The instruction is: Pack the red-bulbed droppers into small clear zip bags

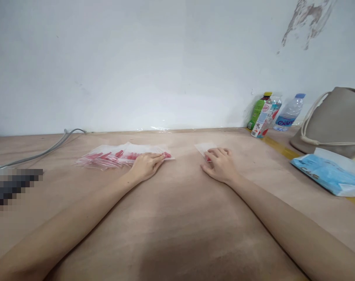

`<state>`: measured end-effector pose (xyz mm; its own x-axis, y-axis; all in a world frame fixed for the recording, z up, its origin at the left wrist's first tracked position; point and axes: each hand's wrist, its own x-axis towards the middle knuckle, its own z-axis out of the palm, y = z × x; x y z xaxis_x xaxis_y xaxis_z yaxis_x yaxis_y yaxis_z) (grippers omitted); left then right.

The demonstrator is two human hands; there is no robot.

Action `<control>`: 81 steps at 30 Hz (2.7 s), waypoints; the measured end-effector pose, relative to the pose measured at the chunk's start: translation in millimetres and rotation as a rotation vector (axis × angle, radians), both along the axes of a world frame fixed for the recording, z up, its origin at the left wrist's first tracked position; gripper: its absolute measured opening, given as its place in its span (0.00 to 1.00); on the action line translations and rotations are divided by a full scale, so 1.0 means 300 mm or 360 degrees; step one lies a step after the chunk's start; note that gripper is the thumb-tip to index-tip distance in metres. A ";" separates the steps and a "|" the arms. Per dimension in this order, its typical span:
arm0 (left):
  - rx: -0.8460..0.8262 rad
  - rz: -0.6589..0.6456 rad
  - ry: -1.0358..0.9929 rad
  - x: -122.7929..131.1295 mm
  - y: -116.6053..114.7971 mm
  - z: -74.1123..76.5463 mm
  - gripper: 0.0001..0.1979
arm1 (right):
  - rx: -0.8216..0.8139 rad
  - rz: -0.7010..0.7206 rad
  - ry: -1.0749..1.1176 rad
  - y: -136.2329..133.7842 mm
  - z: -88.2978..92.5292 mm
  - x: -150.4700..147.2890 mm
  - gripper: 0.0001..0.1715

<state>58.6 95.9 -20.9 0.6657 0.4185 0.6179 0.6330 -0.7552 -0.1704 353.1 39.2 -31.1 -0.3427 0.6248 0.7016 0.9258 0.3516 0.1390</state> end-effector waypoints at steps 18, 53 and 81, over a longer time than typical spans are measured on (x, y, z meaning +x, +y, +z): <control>-0.0169 -0.0344 0.0010 0.027 -0.018 -0.006 0.08 | 0.0094 0.0537 -0.0233 0.080 0.018 -0.146 0.12; 0.0335 -0.0321 0.0266 0.129 0.025 0.007 0.10 | 0.0134 0.0384 -0.0238 0.069 0.018 -0.149 0.11; 0.0251 -0.0012 0.0208 0.008 -0.046 0.025 0.14 | -0.0094 0.0192 -0.0184 0.109 -0.002 -0.226 0.13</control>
<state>61.0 82.1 -13.4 0.7473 0.3180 0.5834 0.5920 -0.7175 -0.3672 285.3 71.8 -31.6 -0.4940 0.6130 0.6166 0.8554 0.4699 0.2180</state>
